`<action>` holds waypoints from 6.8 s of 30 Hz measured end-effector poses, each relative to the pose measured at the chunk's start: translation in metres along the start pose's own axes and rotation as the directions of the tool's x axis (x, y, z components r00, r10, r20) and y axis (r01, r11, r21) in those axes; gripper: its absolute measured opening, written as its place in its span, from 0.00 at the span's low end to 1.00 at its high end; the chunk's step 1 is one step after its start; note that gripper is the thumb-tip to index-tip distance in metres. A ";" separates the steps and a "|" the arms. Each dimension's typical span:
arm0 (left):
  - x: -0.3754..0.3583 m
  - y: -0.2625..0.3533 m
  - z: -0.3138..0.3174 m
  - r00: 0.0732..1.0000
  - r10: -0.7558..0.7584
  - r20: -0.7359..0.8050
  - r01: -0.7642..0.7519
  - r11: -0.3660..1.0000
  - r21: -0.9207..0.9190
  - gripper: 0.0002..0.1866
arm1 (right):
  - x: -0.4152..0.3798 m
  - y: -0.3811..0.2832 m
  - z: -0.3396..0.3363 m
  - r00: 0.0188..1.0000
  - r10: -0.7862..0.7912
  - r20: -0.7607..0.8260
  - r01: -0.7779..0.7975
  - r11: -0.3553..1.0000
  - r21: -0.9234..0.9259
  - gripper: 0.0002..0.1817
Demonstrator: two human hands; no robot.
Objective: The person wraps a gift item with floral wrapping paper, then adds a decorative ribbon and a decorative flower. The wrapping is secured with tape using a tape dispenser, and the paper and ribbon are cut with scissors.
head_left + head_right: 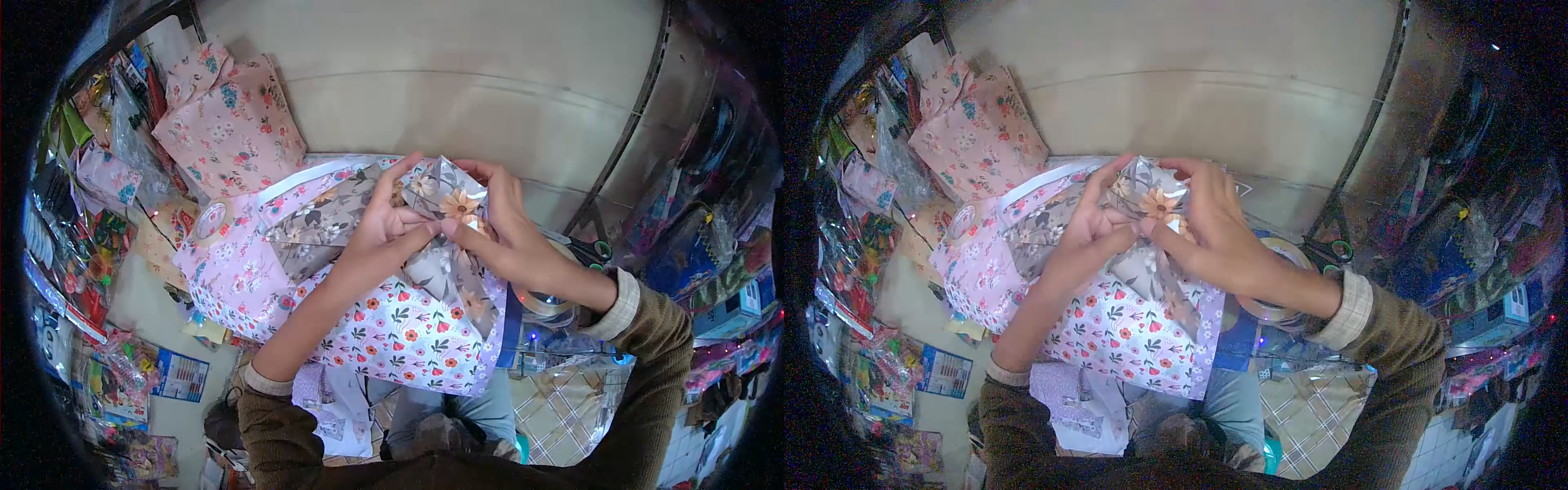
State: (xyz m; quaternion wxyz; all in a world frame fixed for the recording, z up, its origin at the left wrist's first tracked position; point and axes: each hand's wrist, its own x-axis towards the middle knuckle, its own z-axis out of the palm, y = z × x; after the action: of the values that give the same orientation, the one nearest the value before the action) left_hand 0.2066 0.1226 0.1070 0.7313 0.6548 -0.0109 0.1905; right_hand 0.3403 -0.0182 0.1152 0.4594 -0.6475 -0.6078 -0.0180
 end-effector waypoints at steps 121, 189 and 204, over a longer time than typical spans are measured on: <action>-0.002 0.006 0.002 1.000 -0.004 0.025 0.004 1.000 -0.001 0.48 | 0.017 -0.012 -0.039 0.750 0.367 0.551 -0.623 0.673 0.399 0.12; -0.001 0.003 0.000 0.980 -0.028 -0.195 0.049 0.993 0.103 0.42 | 0.007 -0.008 -0.031 0.992 -0.053 0.114 0.060 0.996 -0.059 0.09; -0.001 0.003 -0.001 0.984 -0.030 -0.173 0.046 0.995 0.092 0.40 | 0.005 -0.001 -0.027 0.995 -0.072 0.073 0.076 0.996 -0.052 0.09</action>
State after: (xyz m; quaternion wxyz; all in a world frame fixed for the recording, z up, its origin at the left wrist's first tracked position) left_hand 0.2049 0.1236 0.1095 0.7010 0.6702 0.0736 0.2323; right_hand 0.3548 -0.0310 0.1345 0.4185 -0.6370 -0.6468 -0.0285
